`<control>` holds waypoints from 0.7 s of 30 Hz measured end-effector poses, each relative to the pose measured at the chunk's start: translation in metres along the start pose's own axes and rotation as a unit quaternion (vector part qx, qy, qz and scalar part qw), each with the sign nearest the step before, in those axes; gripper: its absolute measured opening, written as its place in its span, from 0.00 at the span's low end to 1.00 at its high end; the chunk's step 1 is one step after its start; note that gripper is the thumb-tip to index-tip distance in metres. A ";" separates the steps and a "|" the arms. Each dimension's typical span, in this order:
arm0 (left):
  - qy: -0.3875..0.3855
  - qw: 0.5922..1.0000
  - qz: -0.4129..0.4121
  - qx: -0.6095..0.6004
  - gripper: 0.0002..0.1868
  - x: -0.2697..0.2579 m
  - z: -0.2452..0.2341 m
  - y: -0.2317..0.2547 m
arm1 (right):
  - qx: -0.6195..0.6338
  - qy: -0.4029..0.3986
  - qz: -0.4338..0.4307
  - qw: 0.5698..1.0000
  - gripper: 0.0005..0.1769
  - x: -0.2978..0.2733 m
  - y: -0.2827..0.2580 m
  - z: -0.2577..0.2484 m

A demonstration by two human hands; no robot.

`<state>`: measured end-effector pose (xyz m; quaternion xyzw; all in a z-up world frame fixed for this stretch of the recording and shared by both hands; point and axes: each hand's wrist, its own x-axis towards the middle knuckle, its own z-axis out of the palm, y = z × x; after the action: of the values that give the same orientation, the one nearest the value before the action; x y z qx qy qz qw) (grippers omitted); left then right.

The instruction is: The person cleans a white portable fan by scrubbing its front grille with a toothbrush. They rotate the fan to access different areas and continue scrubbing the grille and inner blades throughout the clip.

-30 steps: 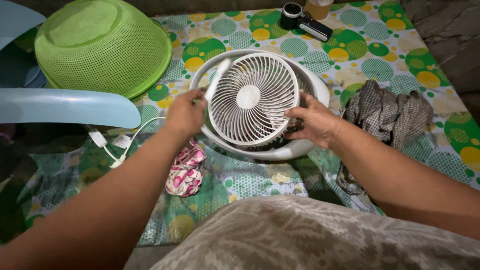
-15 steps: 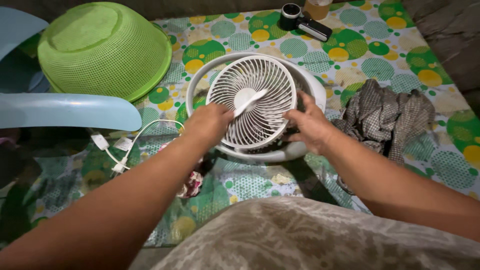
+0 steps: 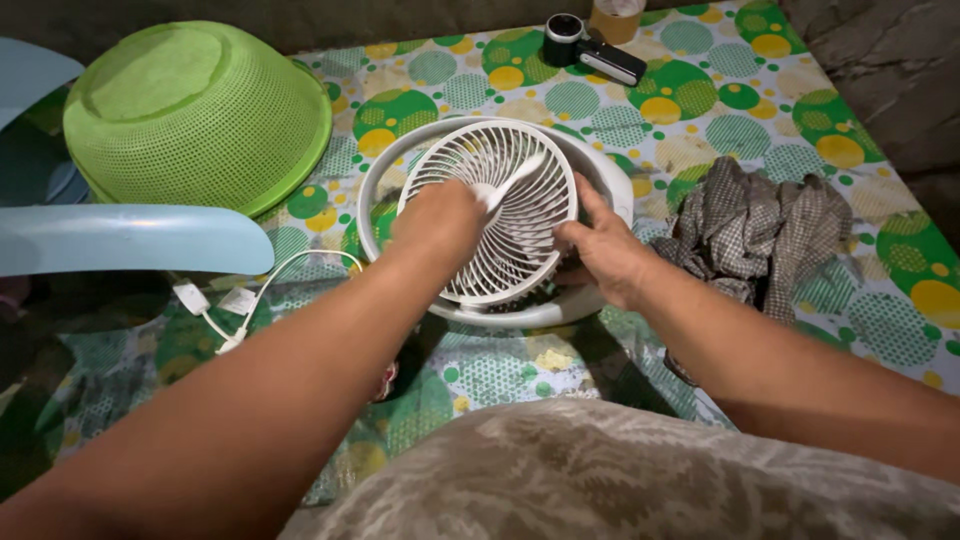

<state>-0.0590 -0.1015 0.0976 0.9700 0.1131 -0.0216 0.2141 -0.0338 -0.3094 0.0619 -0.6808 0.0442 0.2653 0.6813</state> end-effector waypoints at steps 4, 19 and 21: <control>0.012 0.999 0.041 0.004 0.17 -0.039 -0.008 -0.031 | 0.004 -0.008 0.008 1.000 0.47 0.004 -0.002 -0.004; 0.015 0.999 0.038 0.017 0.16 -0.014 0.005 0.006 | -0.006 -0.007 -0.012 1.000 0.46 0.006 0.001 -0.005; -0.004 0.999 0.026 0.025 0.15 -0.029 -0.002 -0.007 | 0.009 -0.015 0.008 1.000 0.46 0.009 -0.002 -0.007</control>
<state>-0.0887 -0.1003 0.0990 0.9776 0.0866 -0.0227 0.1907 -0.0226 -0.3134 0.0596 -0.6700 0.0419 0.2809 0.6859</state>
